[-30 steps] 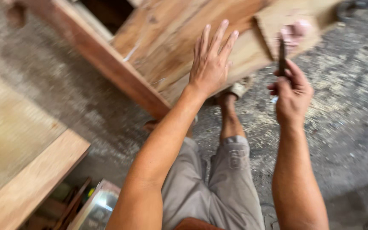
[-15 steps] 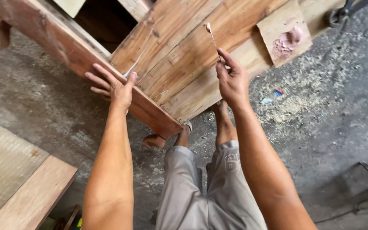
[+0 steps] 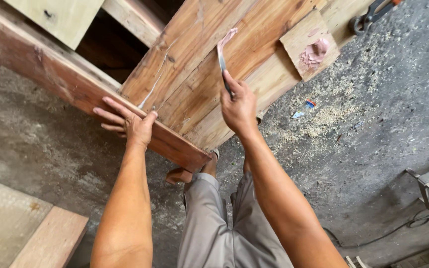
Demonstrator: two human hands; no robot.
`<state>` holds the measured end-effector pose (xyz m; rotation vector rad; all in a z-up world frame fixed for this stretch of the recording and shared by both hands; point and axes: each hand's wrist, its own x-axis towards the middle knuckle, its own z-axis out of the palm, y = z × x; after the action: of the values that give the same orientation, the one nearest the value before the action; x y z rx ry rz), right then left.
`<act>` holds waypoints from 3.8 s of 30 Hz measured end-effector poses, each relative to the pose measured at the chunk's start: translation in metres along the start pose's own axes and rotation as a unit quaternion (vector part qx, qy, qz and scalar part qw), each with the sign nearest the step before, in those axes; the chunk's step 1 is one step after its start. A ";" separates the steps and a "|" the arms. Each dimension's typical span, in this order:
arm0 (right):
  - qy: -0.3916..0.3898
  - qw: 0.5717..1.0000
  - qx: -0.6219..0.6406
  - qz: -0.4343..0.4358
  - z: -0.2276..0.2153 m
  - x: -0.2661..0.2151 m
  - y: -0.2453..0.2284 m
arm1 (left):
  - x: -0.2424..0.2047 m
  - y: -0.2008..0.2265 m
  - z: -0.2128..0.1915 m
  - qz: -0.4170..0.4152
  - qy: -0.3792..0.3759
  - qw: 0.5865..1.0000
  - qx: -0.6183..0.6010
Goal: The person applies a pink wood filler paste to cracks and seams in a wooden cabinet using a small knife, smoothing the material along the length of the wood.
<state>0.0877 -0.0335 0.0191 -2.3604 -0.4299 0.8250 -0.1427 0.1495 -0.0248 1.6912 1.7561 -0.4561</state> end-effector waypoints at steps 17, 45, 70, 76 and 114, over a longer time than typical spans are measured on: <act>0.041 0.994 0.052 -0.086 0.049 -0.039 0.004 | 0.000 0.000 0.000 -0.025 -0.012 0.999 0.020; 0.054 0.991 0.041 -0.119 0.059 -0.030 0.005 | -0.001 0.000 0.000 -0.011 -0.015 1.000 0.000; 0.079 0.993 -0.079 -0.022 0.024 -0.016 0.015 | 0.006 -0.005 0.007 0.012 -0.009 1.000 0.022; 0.035 0.997 0.046 -0.050 0.063 -0.023 0.008 | 0.006 -0.007 0.004 0.006 -0.006 1.000 0.015; -0.021 0.987 0.016 -0.159 0.049 -0.041 0.013 | -0.001 0.031 -0.008 -0.022 0.026 0.997 0.063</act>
<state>0.0259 -0.0422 -0.0014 -2.1700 -0.7819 0.7236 -0.1145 0.1572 -0.0125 1.7676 1.8392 -0.5569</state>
